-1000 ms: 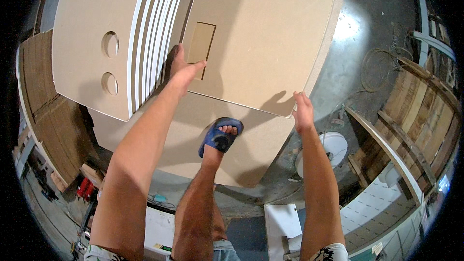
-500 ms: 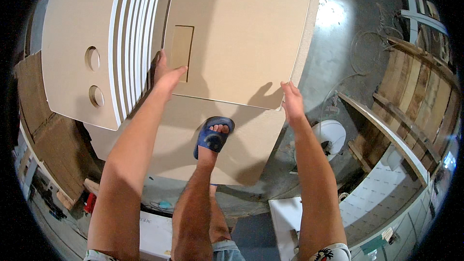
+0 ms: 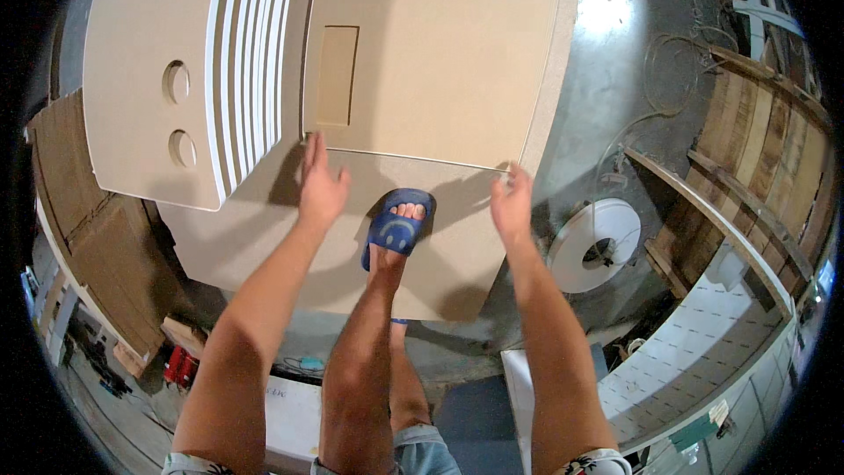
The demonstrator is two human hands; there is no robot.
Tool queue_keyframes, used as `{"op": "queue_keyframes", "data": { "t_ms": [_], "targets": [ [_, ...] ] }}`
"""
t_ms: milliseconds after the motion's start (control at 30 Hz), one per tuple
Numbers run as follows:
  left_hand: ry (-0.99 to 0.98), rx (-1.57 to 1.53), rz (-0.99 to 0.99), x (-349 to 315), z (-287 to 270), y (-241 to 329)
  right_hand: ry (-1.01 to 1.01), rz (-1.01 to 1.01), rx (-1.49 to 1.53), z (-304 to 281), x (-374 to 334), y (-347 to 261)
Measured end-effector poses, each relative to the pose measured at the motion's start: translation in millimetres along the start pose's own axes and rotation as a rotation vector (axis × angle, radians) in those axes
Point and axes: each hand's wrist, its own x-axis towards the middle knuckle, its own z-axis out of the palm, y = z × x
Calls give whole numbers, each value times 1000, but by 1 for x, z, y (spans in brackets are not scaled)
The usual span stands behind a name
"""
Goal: The person applies edge banding to rectangular wooden boards using a hot-melt edge banding machine. They pick up boards from a stack, feed the edges into the machine, and then stack the finished boards on the floor.
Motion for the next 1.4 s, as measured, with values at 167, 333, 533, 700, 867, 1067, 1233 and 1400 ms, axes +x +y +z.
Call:
{"op": "queue_keyframes", "data": {
  "t_ms": [167,333,533,700,867,1067,1233,1400],
  "targets": [
    [-286,-15,-85,-119,13,-39,-152,152,34,36,-135,56],
    [-516,-171,-471,-246,5,-91,-324,325,43,10,-285,78],
    [-395,-437,-489,-420,-16,-149,-287,225,-196,-47,-424,185],
    [-460,-455,-510,-574,-51,-185,-308,283,-217,-106,-488,156],
    [-852,-579,-498,-717,-22,-212,-245,123,-319,-158,-546,202],
    [-621,-547,-359,-702,-95,-178,-193,358,0,-174,-631,249],
    [-398,-605,-257,-721,-173,-155,-242,127,-71,-149,-615,208],
    [-267,-672,-260,-786,-223,-180,-275,23,18,-126,-620,98]
  ]
}}
